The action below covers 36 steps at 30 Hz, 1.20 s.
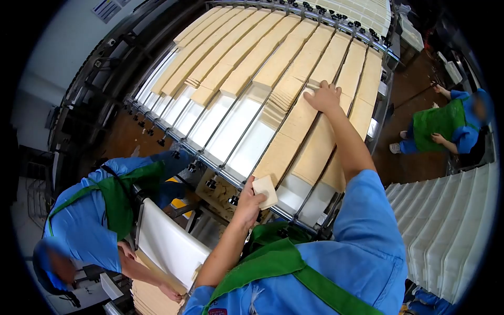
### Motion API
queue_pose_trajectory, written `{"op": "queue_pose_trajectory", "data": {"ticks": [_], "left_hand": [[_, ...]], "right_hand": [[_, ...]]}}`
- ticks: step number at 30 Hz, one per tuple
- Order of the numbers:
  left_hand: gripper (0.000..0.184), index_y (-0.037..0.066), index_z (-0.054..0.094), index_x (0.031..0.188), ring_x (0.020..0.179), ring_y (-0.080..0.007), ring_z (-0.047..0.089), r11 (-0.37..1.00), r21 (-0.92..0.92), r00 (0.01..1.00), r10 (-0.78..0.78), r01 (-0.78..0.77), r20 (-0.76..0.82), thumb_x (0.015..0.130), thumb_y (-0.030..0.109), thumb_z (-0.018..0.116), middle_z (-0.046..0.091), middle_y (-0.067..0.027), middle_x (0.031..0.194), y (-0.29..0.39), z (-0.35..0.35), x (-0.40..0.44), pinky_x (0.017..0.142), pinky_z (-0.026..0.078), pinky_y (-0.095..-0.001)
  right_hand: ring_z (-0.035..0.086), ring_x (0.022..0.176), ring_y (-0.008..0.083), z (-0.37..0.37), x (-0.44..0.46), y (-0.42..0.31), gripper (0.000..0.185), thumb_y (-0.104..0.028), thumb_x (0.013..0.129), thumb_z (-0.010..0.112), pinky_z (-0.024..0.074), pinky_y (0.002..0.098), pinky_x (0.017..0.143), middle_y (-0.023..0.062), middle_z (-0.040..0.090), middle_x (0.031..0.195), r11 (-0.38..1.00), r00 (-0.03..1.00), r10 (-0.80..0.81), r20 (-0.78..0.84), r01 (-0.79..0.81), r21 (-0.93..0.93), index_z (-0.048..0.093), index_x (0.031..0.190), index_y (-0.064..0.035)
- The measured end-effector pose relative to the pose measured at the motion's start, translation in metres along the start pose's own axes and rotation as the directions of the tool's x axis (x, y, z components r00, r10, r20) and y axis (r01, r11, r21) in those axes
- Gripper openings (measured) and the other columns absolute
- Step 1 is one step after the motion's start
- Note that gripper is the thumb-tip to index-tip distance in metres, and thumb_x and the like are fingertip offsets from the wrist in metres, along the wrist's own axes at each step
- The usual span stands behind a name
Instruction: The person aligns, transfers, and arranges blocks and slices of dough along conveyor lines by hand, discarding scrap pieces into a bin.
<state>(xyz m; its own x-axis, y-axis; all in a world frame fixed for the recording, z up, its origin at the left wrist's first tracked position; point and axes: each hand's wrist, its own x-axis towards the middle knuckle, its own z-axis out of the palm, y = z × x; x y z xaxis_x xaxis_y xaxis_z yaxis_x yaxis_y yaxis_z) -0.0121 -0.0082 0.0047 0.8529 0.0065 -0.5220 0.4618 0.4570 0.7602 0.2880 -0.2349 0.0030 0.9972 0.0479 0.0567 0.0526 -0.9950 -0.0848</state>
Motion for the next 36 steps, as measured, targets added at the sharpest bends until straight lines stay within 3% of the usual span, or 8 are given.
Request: {"op": "queue_pose_trajectory", "data": {"ticks": [6,9,12,20,23,26,28,36], "left_hand": [[0.077,-0.001,0.020,0.143,0.108,-0.0203,0.053,0.998,-0.048,0.985,0.051,-0.044,0.165,0.072,-0.013,0.049,0.049,-0.0123,0.124,0.001,0.005,0.023,0.093,0.044,-0.0300],[0.072,0.000,0.030,0.139,0.108,-0.0186,0.052,0.995,-0.063,0.973,0.084,-0.072,0.213,0.071,-0.011,0.052,0.050,-0.0086,0.121,-0.007,0.009,0.033,0.094,0.042,-0.0281],[0.082,0.002,0.022,0.145,0.116,-0.0194,0.049,0.987,0.056,0.986,0.143,-0.148,0.090,0.071,-0.013,0.053,0.046,-0.0094,0.129,-0.010,-0.002,0.021,0.097,0.040,-0.0278],[0.089,0.008,0.016,0.148,0.121,-0.0225,0.045,0.889,-0.007,0.854,0.437,-0.457,-0.281,0.069,-0.016,0.049,0.040,-0.0120,0.136,-0.012,-0.099,-0.072,0.101,0.038,-0.0314],[0.083,0.011,0.020,0.148,0.134,-0.0284,0.030,0.772,0.461,0.668,0.622,-0.437,-0.408,0.075,-0.008,0.056,0.027,-0.0149,0.146,-0.042,-0.148,-0.055,0.107,0.031,-0.0350],[0.063,0.009,0.034,0.139,0.120,-0.0267,0.043,0.646,0.672,0.441,0.754,-0.363,-0.486,0.081,0.000,0.057,0.037,-0.0140,0.136,-0.054,-0.181,-0.108,0.097,0.040,-0.0341],[0.052,0.008,0.040,0.134,0.112,-0.0223,0.048,0.808,0.449,0.455,0.587,-0.382,-0.669,0.085,0.004,0.056,0.043,-0.0131,0.127,-0.067,-0.180,-0.155,0.089,0.045,-0.0322],[0.064,-0.005,0.036,0.132,0.116,-0.0447,0.041,0.889,0.294,-0.384,0.423,0.351,-0.821,0.081,0.019,0.066,0.040,-0.0279,0.128,-0.162,-0.336,-0.321,0.102,0.032,-0.0467]], "right_hand": [[0.055,0.102,0.0227,-0.012,0.001,-0.001,0.031,-0.029,0.083,0.060,0.0357,0.0449,0.093,0.0055,0.059,0.110,0.921,0.914,-0.032,-0.405,0.184,0.344,0.067,0.102,-0.0052],[0.057,0.074,0.0084,-0.045,-0.023,-0.049,0.025,-0.005,0.079,0.070,0.0444,0.0193,0.064,0.0039,0.061,0.092,0.067,0.971,0.106,-0.212,0.206,0.976,0.060,0.102,-0.0030],[0.057,0.075,0.0082,-0.074,-0.061,-0.096,0.029,-0.003,0.080,0.069,0.0450,0.0192,0.067,0.0061,0.062,0.092,-0.150,0.982,0.018,-0.189,0.189,0.970,0.058,0.107,-0.0001],[0.059,0.078,0.0095,-0.086,-0.168,-0.196,0.026,-0.003,0.080,0.067,0.0482,0.0223,0.066,0.0052,0.063,0.098,0.099,0.849,-0.525,-0.060,0.131,0.986,0.063,0.105,0.0025],[0.058,0.083,0.0092,-0.043,-0.175,-0.243,0.023,-0.007,0.088,0.061,0.0487,0.0231,0.070,0.0049,0.063,0.101,0.118,0.613,-0.787,0.069,0.040,0.992,0.060,0.109,0.0022],[0.058,0.095,0.0163,-0.023,-0.212,-0.289,0.021,-0.010,0.090,0.058,0.0452,0.0296,0.087,0.0078,0.064,0.099,0.185,0.452,-0.836,-0.310,0.765,0.617,0.062,0.108,-0.0009],[0.058,0.097,0.0178,-0.009,-0.240,-0.295,0.021,-0.010,0.090,0.058,0.0441,0.0303,0.089,0.0099,0.064,0.100,0.136,0.424,-0.873,-0.239,0.683,0.718,0.063,0.108,-0.0014],[0.061,0.074,0.0139,0.031,-0.343,-0.363,0.022,-0.019,0.091,0.058,0.0471,0.0269,0.069,0.0087,0.065,0.079,0.368,0.236,-0.922,0.305,0.296,0.881,0.065,0.100,0.0008]]}}
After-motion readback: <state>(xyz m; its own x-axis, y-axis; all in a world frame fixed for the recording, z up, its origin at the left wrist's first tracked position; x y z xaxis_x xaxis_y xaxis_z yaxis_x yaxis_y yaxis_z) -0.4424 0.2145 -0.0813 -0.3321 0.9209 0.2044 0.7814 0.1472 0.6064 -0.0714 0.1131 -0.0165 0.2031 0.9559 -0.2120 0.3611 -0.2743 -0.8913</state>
